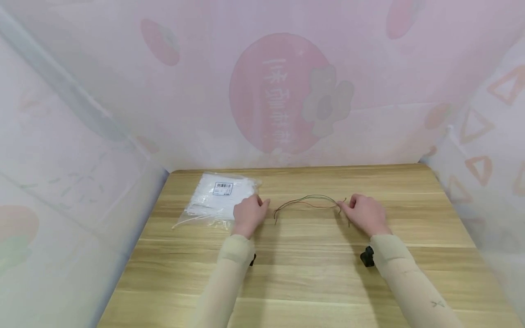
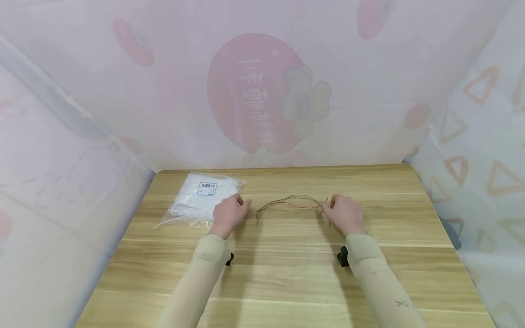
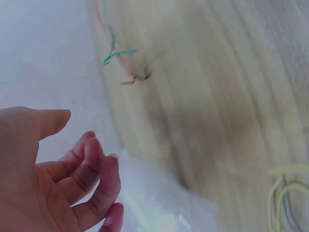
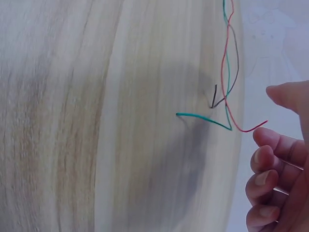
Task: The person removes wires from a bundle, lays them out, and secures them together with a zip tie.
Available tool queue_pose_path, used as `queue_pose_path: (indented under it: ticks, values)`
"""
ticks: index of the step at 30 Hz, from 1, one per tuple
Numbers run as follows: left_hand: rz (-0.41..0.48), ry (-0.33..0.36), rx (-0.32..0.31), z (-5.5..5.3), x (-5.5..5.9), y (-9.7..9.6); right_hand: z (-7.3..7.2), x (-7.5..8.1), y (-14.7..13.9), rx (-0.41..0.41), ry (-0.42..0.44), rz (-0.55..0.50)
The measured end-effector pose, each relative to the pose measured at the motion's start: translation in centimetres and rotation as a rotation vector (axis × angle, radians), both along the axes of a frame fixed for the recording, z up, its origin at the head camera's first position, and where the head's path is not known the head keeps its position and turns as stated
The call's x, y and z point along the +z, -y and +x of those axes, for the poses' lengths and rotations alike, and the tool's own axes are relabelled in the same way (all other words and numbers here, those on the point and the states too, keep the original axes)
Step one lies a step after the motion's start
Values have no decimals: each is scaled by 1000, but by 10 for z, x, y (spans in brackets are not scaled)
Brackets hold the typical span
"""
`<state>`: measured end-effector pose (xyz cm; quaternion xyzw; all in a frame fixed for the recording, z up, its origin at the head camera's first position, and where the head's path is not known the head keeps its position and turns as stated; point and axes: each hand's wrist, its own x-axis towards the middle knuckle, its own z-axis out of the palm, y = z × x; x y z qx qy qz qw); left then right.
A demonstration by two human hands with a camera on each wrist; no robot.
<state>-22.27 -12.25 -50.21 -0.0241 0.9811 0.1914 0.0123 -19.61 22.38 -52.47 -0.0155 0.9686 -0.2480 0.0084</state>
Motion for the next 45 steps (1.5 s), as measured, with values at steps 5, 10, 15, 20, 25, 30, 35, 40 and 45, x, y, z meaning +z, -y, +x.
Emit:
queue_pose_path:
  ticks: [5,10,15,20,25,30,35,40,45]
  values:
    - [107,-1,43,10,12,15,4,2,4,-12,-34,5]
    - [159,-8,56,23,21,31,9,5,10,3,-80,-25]
    - [162,-34,64,37,26,48,12,7,18,26,-107,-56]
    - [160,-17,56,51,26,65,16,10,28,39,-128,-80]
    - [144,55,41,68,23,80,22,13,38,61,-121,-113]
    - [119,123,-5,83,16,90,27,14,49,69,-116,-142]
    - [91,196,-12,95,0,98,32,12,62,81,-118,-162]
    - [136,174,-16,99,-15,99,36,9,71,89,-111,-166]
    - [150,138,7,97,-26,98,38,7,76,99,-100,-170]
